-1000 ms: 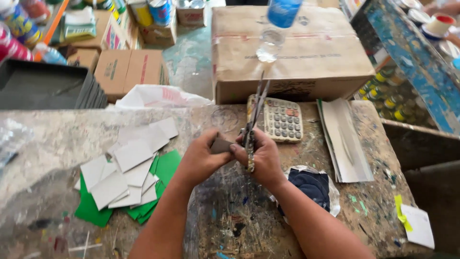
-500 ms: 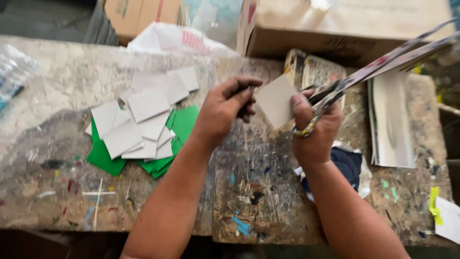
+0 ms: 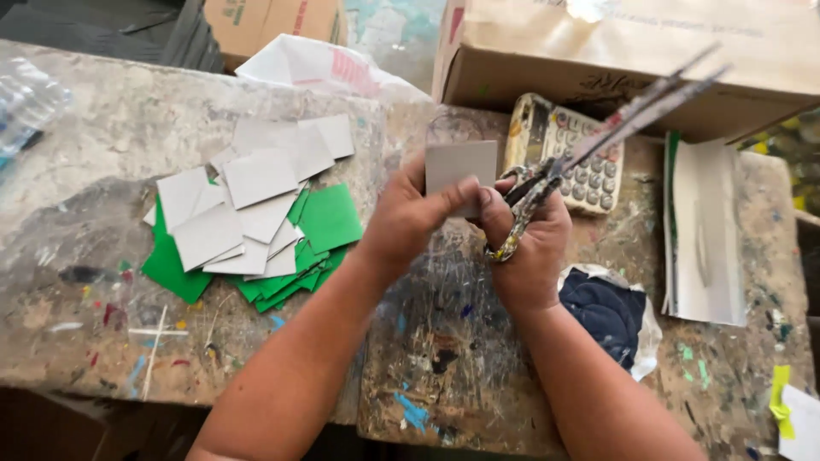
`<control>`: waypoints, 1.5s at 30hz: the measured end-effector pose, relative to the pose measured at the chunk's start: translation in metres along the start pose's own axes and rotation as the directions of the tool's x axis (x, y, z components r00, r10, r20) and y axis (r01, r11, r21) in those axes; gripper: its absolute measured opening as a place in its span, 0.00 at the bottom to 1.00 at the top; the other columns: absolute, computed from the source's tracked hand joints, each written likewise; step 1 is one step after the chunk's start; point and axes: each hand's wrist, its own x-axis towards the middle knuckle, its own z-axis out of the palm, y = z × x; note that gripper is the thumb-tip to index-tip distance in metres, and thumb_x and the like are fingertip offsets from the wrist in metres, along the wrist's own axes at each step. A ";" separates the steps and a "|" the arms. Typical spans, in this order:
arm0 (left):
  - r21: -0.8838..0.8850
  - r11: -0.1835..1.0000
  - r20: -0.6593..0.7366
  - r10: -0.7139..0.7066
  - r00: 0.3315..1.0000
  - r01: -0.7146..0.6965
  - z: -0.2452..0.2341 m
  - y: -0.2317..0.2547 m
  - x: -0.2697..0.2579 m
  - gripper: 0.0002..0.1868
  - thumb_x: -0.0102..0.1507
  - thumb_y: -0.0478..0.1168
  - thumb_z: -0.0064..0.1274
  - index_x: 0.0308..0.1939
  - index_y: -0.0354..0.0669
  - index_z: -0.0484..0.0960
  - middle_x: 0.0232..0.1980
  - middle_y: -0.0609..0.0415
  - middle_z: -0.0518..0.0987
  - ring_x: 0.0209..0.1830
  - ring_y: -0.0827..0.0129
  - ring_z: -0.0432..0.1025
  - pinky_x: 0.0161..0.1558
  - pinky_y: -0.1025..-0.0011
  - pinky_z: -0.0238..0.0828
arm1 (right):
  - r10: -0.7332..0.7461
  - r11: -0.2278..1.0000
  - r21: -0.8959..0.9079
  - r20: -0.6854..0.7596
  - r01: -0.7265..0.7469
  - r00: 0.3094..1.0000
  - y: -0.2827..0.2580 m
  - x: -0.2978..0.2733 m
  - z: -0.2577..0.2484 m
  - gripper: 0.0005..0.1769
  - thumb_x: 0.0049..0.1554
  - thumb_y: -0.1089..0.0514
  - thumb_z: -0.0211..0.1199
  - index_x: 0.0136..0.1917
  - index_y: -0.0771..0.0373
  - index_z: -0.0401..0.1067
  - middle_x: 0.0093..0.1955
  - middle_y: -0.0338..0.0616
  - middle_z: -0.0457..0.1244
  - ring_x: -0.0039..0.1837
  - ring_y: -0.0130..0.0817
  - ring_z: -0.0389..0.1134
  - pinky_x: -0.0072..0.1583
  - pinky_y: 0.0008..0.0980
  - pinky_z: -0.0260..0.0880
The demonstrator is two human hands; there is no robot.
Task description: Cutting cardboard sheets into small rectangular labels using scissors at a workbench
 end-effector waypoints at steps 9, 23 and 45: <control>-0.074 0.985 -0.218 0.134 0.967 -0.154 -0.051 0.017 0.012 0.16 0.68 0.46 0.61 0.58 0.46 0.82 0.44 0.58 0.82 0.40 0.72 0.75 0.29 0.76 0.64 | 0.311 0.909 -0.387 0.384 -0.155 0.869 -0.021 -0.009 0.008 0.20 0.55 0.46 0.72 0.54 0.57 0.70 0.45 0.36 0.66 0.44 0.27 0.69 0.51 0.28 0.71; -0.101 0.917 -0.240 0.353 0.904 -0.385 -0.043 0.028 0.000 0.14 0.73 0.44 0.58 0.61 0.44 0.82 0.53 0.55 0.86 0.53 0.66 0.81 0.56 0.69 0.83 | 0.452 0.826 -0.550 0.510 -0.127 0.732 -0.008 -0.016 0.006 0.31 0.47 0.44 0.78 0.59 0.56 0.71 0.50 0.36 0.64 0.50 0.24 0.66 0.54 0.26 0.69; -0.285 0.894 -0.179 0.304 0.936 -0.345 -0.055 0.020 0.009 0.11 0.72 0.42 0.58 0.57 0.46 0.79 0.53 0.53 0.82 0.55 0.63 0.75 0.57 0.65 0.79 | 0.396 0.856 -0.510 0.532 -0.091 0.748 -0.013 -0.011 0.005 0.32 0.49 0.38 0.74 0.58 0.59 0.72 0.45 0.35 0.64 0.46 0.25 0.64 0.49 0.28 0.66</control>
